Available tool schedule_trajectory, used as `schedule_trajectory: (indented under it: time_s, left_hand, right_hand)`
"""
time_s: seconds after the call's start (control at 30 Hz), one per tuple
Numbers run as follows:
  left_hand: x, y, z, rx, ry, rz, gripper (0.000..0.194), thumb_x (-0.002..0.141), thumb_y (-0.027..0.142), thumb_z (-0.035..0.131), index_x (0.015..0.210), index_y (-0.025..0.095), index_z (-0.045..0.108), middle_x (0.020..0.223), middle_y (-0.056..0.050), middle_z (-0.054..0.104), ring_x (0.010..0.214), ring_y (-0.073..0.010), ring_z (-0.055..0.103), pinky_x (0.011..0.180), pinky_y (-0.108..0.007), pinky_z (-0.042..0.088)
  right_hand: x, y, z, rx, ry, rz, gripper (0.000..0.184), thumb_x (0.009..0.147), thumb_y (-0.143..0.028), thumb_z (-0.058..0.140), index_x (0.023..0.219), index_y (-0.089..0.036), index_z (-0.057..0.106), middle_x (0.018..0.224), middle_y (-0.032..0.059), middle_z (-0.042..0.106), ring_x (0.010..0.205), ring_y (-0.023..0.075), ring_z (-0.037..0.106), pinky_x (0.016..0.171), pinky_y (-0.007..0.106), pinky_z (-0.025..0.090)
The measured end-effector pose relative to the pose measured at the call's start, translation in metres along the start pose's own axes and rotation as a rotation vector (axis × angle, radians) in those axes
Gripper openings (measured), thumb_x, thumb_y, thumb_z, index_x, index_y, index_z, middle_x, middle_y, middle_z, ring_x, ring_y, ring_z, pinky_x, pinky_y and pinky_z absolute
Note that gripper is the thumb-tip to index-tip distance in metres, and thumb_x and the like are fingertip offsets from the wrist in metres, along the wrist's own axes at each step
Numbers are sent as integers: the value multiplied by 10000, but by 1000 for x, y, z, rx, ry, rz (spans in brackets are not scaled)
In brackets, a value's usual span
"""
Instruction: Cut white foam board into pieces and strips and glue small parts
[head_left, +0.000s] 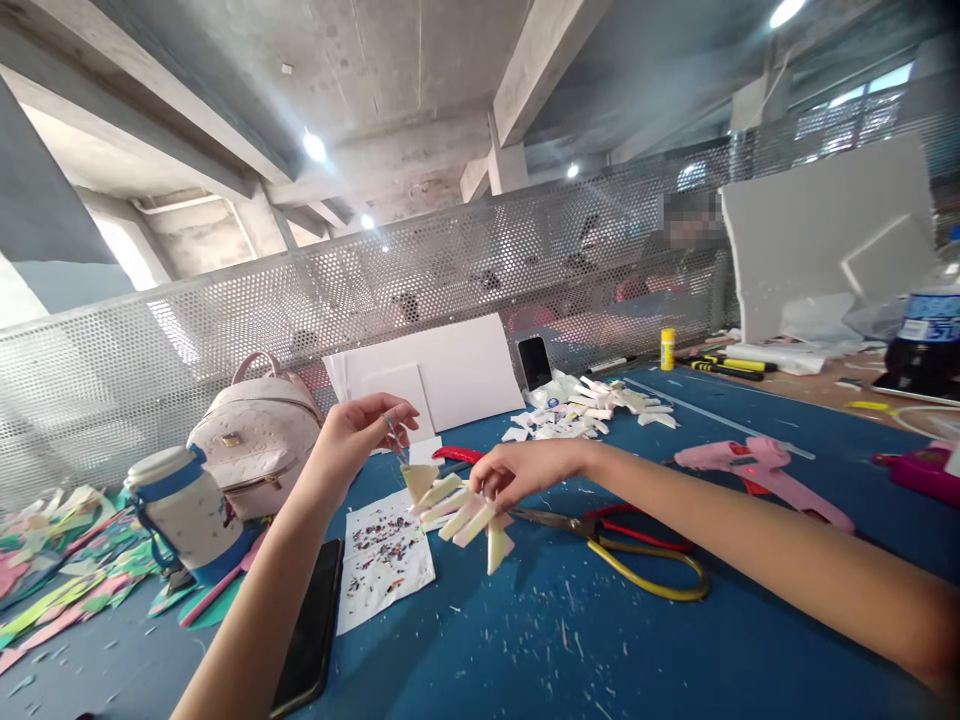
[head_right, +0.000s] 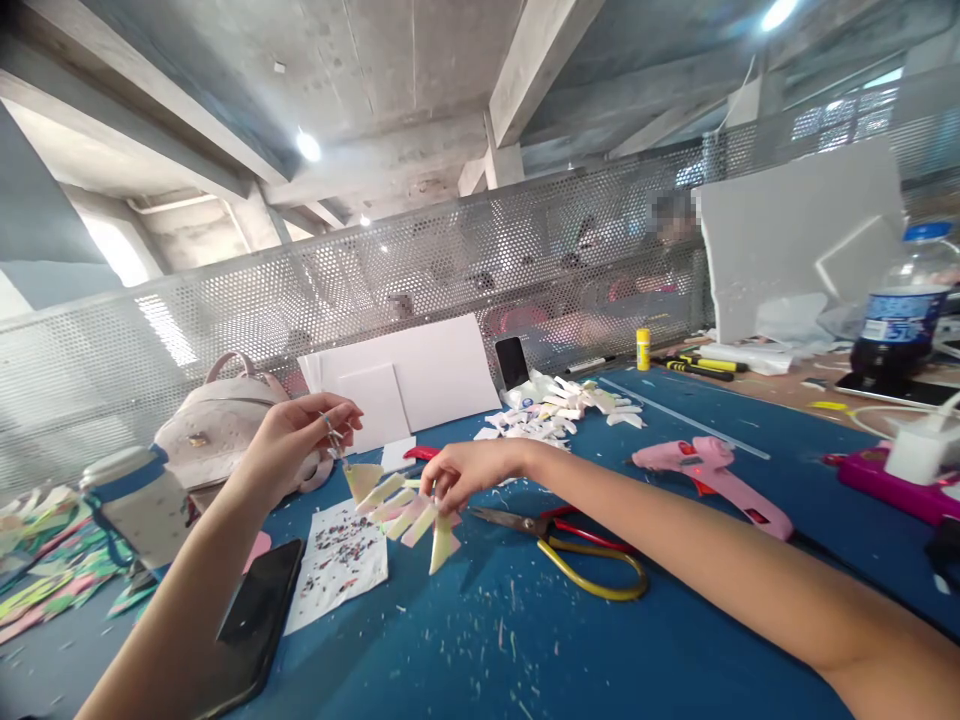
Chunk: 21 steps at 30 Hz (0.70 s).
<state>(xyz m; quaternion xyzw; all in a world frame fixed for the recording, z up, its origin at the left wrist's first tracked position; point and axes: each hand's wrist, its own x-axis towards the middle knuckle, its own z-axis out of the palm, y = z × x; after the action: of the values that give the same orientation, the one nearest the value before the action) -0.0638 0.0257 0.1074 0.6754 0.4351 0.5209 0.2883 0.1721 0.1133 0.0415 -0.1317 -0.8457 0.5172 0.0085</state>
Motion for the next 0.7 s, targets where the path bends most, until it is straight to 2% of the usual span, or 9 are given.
schedule_trajectory:
  time_s: [0.07,0.13,0.2,0.27,0.33,0.4,0.5,0.57,0.7]
  left_hand:
    - [-4,10,1,59,-12,24,122,832,294,709,784,198,765,716,-37,700,554,-115,553,518,-223,439]
    - [-10,20,4,113,-83,15,131,828,305,702,780,202,766,693,-27,684,536,-108,530,498,-219,420]
    - [-15,24,11,168,-227,-39,126,815,294,702,765,195,762,652,-23,670,512,-111,528,471,-222,409]
    - [-16,18,20,219,-410,-119,93,803,243,695,763,185,755,617,-18,663,500,-123,553,455,-226,420]
    - [-14,0,29,269,-573,-189,80,805,171,669,774,178,743,623,-13,673,537,-143,610,485,-236,473]
    - [-8,-27,36,343,-669,-229,88,828,134,657,769,158,718,641,-7,677,586,-144,643,541,-247,517]
    - [4,-68,36,481,-648,-233,132,907,243,657,824,141,662,774,5,673,656,-110,629,625,-260,545]
    - [10,-89,32,527,-603,-229,176,941,311,621,919,139,651,876,-14,673,720,-124,641,667,-287,558]
    - [15,-110,22,517,-558,-217,213,950,337,604,1019,139,639,956,-37,670,782,-146,653,707,-321,566]
  right_hand:
    - [-2,-5,6,26,-116,8,385,744,-347,794,1047,-157,652,856,21,705,805,151,660,765,255,484]
    - [-6,-11,11,49,-251,32,467,711,-406,818,1076,-165,656,907,29,720,869,174,677,813,272,506]
    - [-11,-17,12,57,-386,70,508,694,-435,823,1093,-165,660,950,48,733,922,208,690,843,307,529]
    - [-15,-19,8,32,-457,108,468,717,-412,806,1090,-162,675,989,67,739,979,232,691,863,329,534]
    - [-17,-17,1,-32,-416,131,370,755,-341,775,1066,-159,693,1003,69,737,1026,230,677,882,321,516]
    - [-16,-11,-6,-112,-312,137,261,789,-266,726,1023,-154,703,984,64,732,1025,214,668,885,308,494]
    - [-13,-3,-13,-215,-201,129,199,820,-204,646,1005,-157,703,987,65,726,990,203,666,862,307,480]
    - [-11,0,-13,-269,-163,126,200,825,-195,624,1005,-168,707,982,57,726,964,199,667,836,302,478]
    - [-8,1,-6,-368,-121,135,196,803,-183,637,979,-184,723,919,36,730,890,197,667,754,285,469]
